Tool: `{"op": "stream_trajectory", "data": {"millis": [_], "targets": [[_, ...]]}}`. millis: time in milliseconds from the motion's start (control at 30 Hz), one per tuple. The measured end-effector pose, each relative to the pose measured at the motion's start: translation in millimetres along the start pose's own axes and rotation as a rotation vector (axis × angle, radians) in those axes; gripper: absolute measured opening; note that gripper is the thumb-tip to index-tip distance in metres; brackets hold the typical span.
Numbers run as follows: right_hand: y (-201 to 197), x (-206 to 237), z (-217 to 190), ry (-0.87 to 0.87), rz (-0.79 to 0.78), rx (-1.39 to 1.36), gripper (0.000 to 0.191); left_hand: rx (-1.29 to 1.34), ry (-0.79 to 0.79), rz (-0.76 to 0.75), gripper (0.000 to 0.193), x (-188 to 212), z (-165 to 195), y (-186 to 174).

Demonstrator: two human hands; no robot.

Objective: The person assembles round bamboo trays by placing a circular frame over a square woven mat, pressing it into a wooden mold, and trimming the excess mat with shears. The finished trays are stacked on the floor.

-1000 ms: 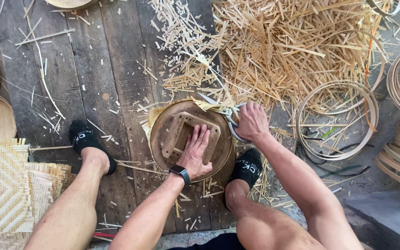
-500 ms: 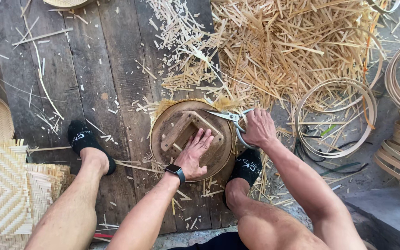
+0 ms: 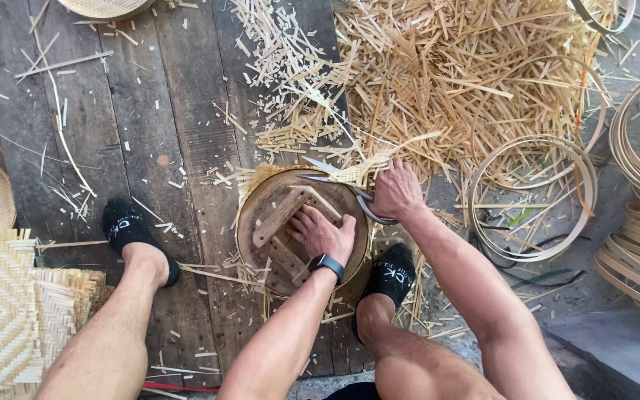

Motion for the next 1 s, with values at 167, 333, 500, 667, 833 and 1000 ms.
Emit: {"op": "stream_trajectory", "data": {"millis": [167, 333, 500, 667, 833, 1000], "targets": [[17.6, 29.6, 29.6, 0.117, -0.121, -0.157, 0.054, -0.084, 0.258, -0.117, 0.104, 11.3, -22.3, -10.7], [21.9, 37.5, 28.6, -0.017, 0.289, 0.022, 0.072, -0.126, 0.378, -0.132, 0.106, 13.7, -23.1, -11.7], [34.0, 5.2, 10.3, 0.038, 0.116, -0.073, 0.057, -0.087, 0.386, -0.175, 0.107, 11.9, -25.6, -16.8], [45.6, 24.3, 40.0, 0.072, 0.016, -0.079, 0.034, -0.175, 0.53, -0.32, 0.101, 13.7, -35.3, -26.2], [50.1, 26.1, 23.8, 0.04, 0.151, -0.067, 0.065, -0.198, 0.56, -0.327, 0.104, 13.3, -33.2, -27.5], [52.9, 23.9, 15.4, 0.1, 0.005, -0.052, 0.051, -0.184, 0.536, -0.362, 0.107, 13.4, -34.4, -27.9]]}}
Point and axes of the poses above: each hand's wrist, its own x-axis away from the middle knuckle, its own y-axis out of the palm, z = x × y, the point moved 2 cm from there along -x, towards the middle knuckle, and after that the axes turned 3 degrees about y, right-handed, at the moved point
